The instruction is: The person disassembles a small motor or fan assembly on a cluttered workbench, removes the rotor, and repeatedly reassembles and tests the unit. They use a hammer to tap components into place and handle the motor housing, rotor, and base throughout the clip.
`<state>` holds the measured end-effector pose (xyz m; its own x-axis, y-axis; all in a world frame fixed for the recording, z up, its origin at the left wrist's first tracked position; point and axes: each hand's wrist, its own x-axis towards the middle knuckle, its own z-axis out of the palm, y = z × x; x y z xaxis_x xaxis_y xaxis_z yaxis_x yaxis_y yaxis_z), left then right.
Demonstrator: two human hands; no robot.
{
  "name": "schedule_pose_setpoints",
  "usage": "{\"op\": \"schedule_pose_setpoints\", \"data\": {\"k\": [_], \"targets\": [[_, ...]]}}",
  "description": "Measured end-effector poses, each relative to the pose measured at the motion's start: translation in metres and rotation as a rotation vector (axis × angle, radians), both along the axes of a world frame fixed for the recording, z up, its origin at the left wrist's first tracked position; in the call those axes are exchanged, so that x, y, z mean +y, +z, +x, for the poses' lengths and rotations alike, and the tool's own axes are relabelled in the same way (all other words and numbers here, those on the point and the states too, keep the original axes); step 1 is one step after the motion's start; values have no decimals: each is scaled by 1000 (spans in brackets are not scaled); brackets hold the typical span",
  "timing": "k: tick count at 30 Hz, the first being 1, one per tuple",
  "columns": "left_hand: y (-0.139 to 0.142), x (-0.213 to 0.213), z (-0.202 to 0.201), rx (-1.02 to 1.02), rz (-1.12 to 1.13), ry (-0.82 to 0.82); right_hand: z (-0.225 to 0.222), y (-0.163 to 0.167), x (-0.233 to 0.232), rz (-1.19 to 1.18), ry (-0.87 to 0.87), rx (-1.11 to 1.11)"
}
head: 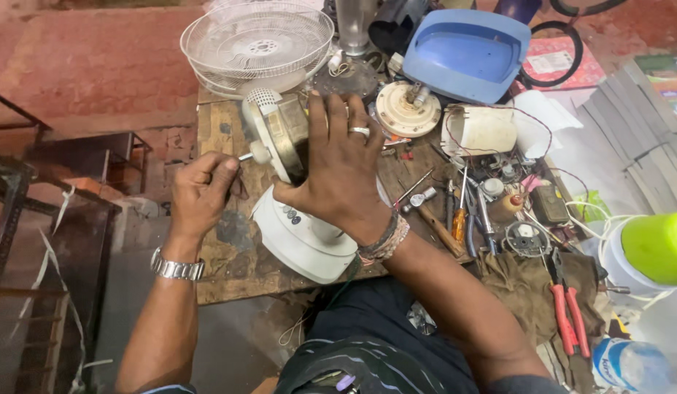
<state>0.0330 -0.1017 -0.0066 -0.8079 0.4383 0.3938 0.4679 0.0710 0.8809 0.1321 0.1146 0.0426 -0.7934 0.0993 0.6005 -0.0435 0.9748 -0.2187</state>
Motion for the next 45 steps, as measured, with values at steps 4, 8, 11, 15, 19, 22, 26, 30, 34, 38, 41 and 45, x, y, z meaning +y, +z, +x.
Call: {"op": "schedule_pose_setpoints", "data": {"k": [4, 8, 11, 15, 19, 22, 26, 30, 34, 38, 41, 45], "targets": [[0, -6, -3, -46, -15, 10, 0, 6, -1, -35, 37, 18], [-2, -2, -4, -165, 66, 2, -2, 8, -2, -14, 33, 19], [-6, 13, -4, -316, 192, -22, -4, 6, -3, -29, 5, -6], [-3, 8, -7, -418, 105, -47, -5, 1, 2, -22, 29, -37], [-5, 1, -7, -280, 76, -52, -5, -4, 5, -3, 61, -15], [-8, 3, -7, 14, -3, -17, -4, -5, 2, 10, 36, 13], [-5, -8, -7, 256, -136, 67, 1, -3, 1, 16, 80, 44], [-7, -2, -7, -80, -8, -8, 1, -3, 0, 10, 82, 64], [-13, 11, -8, -191, 79, -54, -2, -4, 1, 10, 69, 61], [-10, 1, -8, -98, -5, -73, 0, -4, 6, 44, 114, 97], [-6, 0, -4, -24, -30, -23, 3, -3, 8, 25, 87, 62], [0, 2, -2, 529, -153, 116, 5, -3, 5, 9, 72, 78]]}}
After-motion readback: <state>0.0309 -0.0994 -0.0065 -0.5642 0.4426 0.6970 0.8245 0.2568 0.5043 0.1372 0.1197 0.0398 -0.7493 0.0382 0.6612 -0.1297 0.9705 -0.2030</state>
